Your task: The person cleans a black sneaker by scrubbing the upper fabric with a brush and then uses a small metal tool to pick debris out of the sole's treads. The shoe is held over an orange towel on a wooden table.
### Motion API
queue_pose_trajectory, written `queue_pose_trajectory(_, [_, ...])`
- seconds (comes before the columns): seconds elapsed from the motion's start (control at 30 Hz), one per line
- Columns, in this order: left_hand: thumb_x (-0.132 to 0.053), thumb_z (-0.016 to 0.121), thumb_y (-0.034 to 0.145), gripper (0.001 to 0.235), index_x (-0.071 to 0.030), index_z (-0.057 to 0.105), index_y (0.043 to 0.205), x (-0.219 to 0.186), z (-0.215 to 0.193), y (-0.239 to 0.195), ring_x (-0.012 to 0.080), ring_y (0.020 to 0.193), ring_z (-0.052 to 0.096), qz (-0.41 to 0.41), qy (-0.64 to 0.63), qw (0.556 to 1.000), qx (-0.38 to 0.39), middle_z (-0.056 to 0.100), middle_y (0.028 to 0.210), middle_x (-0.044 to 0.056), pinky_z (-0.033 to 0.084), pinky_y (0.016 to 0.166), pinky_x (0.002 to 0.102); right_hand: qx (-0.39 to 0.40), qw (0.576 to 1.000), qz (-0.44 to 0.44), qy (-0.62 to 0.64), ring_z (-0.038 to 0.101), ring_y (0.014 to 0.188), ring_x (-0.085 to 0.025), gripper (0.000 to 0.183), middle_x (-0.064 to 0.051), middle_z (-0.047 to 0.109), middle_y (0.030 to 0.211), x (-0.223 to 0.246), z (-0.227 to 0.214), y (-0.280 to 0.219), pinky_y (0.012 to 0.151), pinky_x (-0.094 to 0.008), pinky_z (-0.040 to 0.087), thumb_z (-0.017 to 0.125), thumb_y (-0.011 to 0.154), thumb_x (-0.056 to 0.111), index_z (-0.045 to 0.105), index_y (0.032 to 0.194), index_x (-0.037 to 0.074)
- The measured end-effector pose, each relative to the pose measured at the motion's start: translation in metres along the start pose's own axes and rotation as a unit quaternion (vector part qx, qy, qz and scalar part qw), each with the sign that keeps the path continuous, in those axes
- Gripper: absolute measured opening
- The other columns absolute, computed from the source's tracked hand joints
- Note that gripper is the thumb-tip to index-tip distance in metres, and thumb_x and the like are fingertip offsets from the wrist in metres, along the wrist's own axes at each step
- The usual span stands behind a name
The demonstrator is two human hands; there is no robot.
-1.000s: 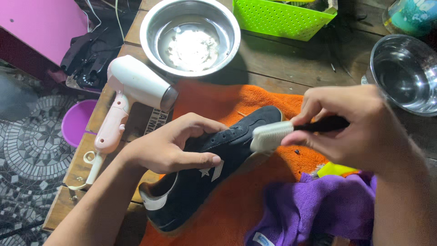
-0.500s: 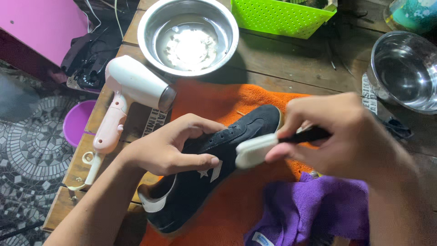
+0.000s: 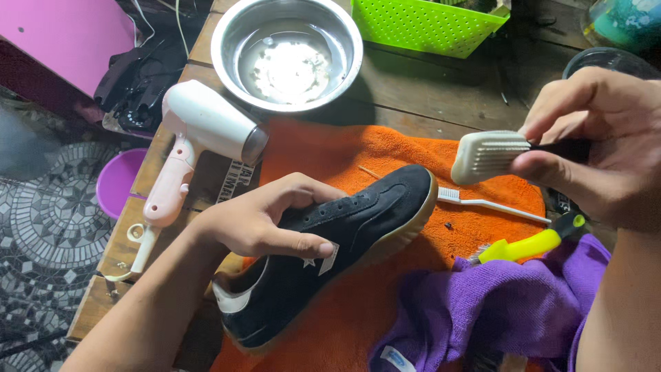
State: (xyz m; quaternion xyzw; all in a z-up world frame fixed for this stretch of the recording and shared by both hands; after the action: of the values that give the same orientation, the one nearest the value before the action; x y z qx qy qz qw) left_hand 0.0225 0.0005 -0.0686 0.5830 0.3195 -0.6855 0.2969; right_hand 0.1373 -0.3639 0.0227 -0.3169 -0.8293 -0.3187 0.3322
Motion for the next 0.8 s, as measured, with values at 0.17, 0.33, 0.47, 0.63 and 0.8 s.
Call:
queue_pose_trajectory(0.17, [-0.023,0.088,0.093,0.063,0.001,0.068,0.147,-0.011,0.000,0.004,0.0110,0.107,0.070,0.045,-0.002,0.998,0.042,0.079,0.124,0.006,0.060,0.095,0.028,0.061,0.989,-0.004,-0.135,0.059,0.056,-0.008,0.037,0.000,0.068,0.068,0.048,0.023,0.013,0.059,-0.021,0.050,0.097,0.075,0.031,0.073,0.092,0.010])
queue_pose_trajectory(0.33, [-0.038,0.088,0.093,0.060,0.002,0.075,0.135,-0.040,0.010,0.007,0.0080,0.116,0.065,0.067,-0.001,0.993,0.101,0.076,0.125,-0.003,0.055,0.104,0.027,0.127,0.978,-0.051,-0.154,0.056,0.052,-0.008,0.044,0.007,0.071,0.069,0.073,0.068,0.014,0.050,-0.026,0.048,0.107,0.069,0.045,0.075,0.085,0.020])
queue_pose_trajectory(0.47, [-0.032,0.088,0.093,0.058,0.003,0.075,0.137,-0.038,0.008,0.006,0.0067,0.113,0.065,0.070,0.012,0.994,0.086,0.076,0.123,-0.003,0.057,0.100,0.026,0.136,0.972,-0.113,-0.152,0.061,0.054,-0.010,0.044,0.010,0.068,0.065,0.082,0.089,0.013,0.056,-0.030,0.044,0.101,0.081,0.046,0.067,0.080,0.019])
queue_pose_trajectory(0.63, [-0.028,0.083,0.095,0.049,0.000,0.077,0.135,-0.039,0.007,0.003,0.0053,0.111,0.063,0.053,0.063,0.994,0.070,0.077,0.121,-0.003,0.057,0.099,0.024,0.126,0.970,-0.112,-0.177,0.065,0.054,-0.009,0.041,0.010,0.079,0.073,0.055,0.067,0.020,0.056,-0.028,0.049,0.100,0.079,0.049,0.072,0.079,0.020])
queue_pose_trajectory(0.8, [-0.027,0.093,0.082,0.082,-0.002,0.063,0.154,-0.004,-0.008,-0.001,0.0122,0.134,0.068,0.027,0.089,0.995,-0.026,0.075,0.150,0.009,0.054,0.117,0.029,0.066,0.986,0.026,-0.150,0.077,0.068,-0.009,0.040,-0.005,0.077,0.072,0.028,0.041,0.020,0.055,-0.024,0.059,0.106,0.072,0.028,0.072,0.078,0.007])
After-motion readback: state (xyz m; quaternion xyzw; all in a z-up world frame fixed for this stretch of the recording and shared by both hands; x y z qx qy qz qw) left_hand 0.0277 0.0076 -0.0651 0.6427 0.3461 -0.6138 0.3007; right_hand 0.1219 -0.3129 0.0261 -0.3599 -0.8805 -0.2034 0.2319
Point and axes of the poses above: each hand's wrist, its own y-axis towards the middle knuckle, its own z-axis out of the palm, x = y × z, the point moved 2 cm from there along y, towards the middle knuckle
